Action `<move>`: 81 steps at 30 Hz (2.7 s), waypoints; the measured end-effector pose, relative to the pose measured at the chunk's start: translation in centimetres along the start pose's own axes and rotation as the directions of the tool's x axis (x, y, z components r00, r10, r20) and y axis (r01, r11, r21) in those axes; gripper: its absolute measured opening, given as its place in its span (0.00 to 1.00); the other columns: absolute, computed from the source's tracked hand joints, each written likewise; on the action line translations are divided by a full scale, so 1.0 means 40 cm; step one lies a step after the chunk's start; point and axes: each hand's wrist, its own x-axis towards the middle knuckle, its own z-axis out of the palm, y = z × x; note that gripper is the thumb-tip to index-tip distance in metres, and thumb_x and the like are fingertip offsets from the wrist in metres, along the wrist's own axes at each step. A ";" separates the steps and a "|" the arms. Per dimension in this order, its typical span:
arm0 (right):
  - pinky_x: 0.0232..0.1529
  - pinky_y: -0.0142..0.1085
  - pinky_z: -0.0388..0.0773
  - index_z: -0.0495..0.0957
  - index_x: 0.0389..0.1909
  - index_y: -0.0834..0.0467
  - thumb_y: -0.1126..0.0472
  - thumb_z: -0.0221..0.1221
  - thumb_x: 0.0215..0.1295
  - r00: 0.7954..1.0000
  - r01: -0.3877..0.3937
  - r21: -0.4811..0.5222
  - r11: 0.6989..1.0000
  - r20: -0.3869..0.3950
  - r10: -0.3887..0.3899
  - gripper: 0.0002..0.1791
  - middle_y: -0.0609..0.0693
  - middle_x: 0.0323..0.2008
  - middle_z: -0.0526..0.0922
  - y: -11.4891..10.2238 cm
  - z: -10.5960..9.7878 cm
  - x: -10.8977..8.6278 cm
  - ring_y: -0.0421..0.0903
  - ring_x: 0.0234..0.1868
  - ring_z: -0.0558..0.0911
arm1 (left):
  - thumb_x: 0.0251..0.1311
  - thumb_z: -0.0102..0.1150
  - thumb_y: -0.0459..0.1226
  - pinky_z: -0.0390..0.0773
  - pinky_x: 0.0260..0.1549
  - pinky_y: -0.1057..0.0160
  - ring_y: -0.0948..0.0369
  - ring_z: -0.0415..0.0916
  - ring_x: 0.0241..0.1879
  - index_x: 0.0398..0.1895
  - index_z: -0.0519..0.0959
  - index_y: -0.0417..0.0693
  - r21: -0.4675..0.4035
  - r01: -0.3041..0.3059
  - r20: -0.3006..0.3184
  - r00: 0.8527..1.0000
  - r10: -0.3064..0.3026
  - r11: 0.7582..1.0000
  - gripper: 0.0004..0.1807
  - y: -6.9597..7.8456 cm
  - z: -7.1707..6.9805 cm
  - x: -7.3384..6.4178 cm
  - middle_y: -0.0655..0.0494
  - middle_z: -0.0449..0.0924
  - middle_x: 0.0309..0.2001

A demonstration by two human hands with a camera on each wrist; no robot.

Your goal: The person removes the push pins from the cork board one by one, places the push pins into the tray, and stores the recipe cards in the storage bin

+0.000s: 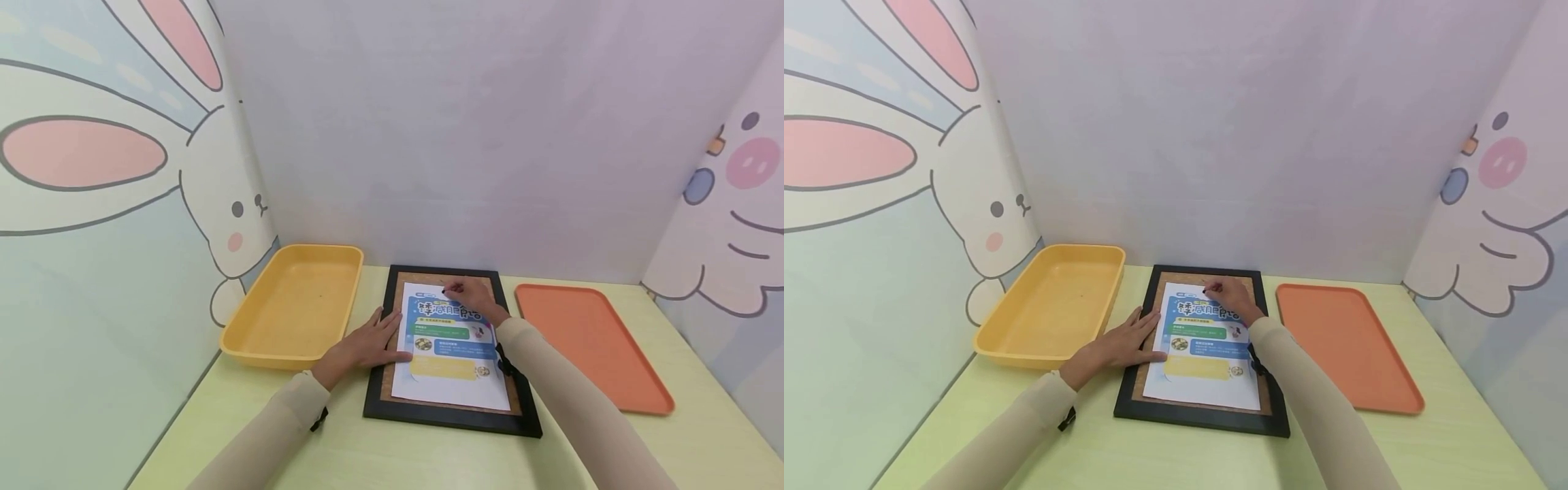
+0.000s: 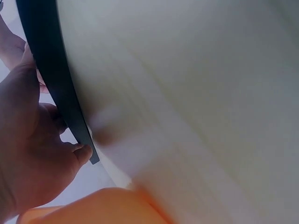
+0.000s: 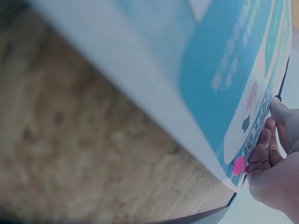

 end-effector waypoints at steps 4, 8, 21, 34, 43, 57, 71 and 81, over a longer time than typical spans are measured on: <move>0.54 0.48 0.76 0.85 0.51 0.56 0.55 0.64 0.75 1.000 0.005 0.005 1.000 -0.004 -0.005 0.11 0.54 0.46 0.85 -0.002 -0.005 -0.004 0.52 0.47 0.79 | 0.61 0.45 0.77 0.59 0.74 0.40 0.43 0.34 0.83 0.86 0.46 0.53 -0.004 0.000 0.002 1.000 0.000 1.000 0.59 0.003 -0.004 0.001 0.56 0.41 0.85; 0.56 0.49 0.77 0.85 0.51 0.57 0.55 0.64 0.74 1.000 0.015 0.028 1.000 -0.012 -0.015 0.12 0.55 0.46 0.85 -0.004 -0.009 -0.010 0.53 0.48 0.80 | 0.62 0.46 0.77 0.58 0.74 0.40 0.43 0.34 0.83 0.86 0.46 0.52 -0.008 0.002 0.007 1.000 -0.002 1.000 0.59 0.007 -0.009 0.002 0.56 0.41 0.85; 0.54 0.48 0.76 0.85 0.50 0.58 0.58 0.65 0.73 1.000 -0.002 0.048 0.999 -0.012 0.002 0.10 0.55 0.45 0.86 -0.002 -0.007 -0.036 0.52 0.47 0.81 | 0.59 0.44 0.79 0.59 0.74 0.40 0.44 0.33 0.83 0.86 0.46 0.53 -0.019 0.010 0.014 1.000 -0.010 1.000 0.61 0.001 0.022 0.007 0.56 0.41 0.85; 0.49 0.43 0.75 0.84 0.50 0.59 0.58 0.63 0.74 0.998 0.047 0.030 0.998 0.031 -0.048 0.11 0.54 0.44 0.85 -0.015 -0.025 -0.055 0.50 0.44 0.80 | 0.61 0.45 0.78 0.58 0.74 0.40 0.44 0.34 0.83 0.86 0.46 0.53 -0.017 0.018 0.022 1.000 -0.018 1.000 0.60 0.012 0.014 -0.006 0.55 0.42 0.85; 0.50 0.42 0.77 0.84 0.48 0.60 0.58 0.62 0.76 0.997 0.058 0.013 0.998 0.043 -0.059 0.10 0.55 0.45 0.85 -0.014 -0.065 -0.034 0.50 0.45 0.79 | 0.63 0.49 0.75 0.59 0.73 0.39 0.42 0.34 0.83 0.85 0.46 0.49 -0.038 0.003 -0.003 1.000 -0.003 0.999 0.59 0.008 -0.008 -0.009 0.54 0.41 0.85; 0.52 0.47 0.79 0.84 0.47 0.64 0.61 0.62 0.75 0.999 0.033 -0.012 0.999 -0.002 -0.033 0.09 0.59 0.45 0.85 -0.004 -0.114 -0.064 0.53 0.45 0.81 | 0.63 0.48 0.75 0.56 0.74 0.37 0.42 0.33 0.83 0.85 0.45 0.49 -0.057 -0.009 0.013 1.000 0.009 0.998 0.59 0.007 -0.009 -0.010 0.54 0.39 0.85; 0.46 0.43 0.80 0.84 0.46 0.63 0.60 0.63 0.74 0.999 0.049 -0.059 0.997 -0.015 -0.050 0.09 0.57 0.43 0.86 0.055 -0.151 -0.080 0.52 0.43 0.80 | 0.62 0.47 0.76 0.50 0.77 0.41 0.45 0.32 0.83 0.85 0.46 0.49 -0.028 -0.003 0.001 1.000 0.003 1.000 0.60 0.007 -0.006 -0.007 0.53 0.41 0.85; 0.48 0.45 0.81 0.84 0.48 0.64 0.61 0.62 0.74 0.999 0.010 -0.038 0.999 -0.032 -0.011 0.11 0.60 0.45 0.85 0.098 -0.176 -0.087 0.54 0.43 0.80 | 0.63 0.49 0.75 0.51 0.77 0.41 0.45 0.34 0.83 0.85 0.48 0.48 -0.039 -0.014 -0.006 1.000 0.014 0.999 0.59 0.009 -0.007 -0.011 0.51 0.43 0.85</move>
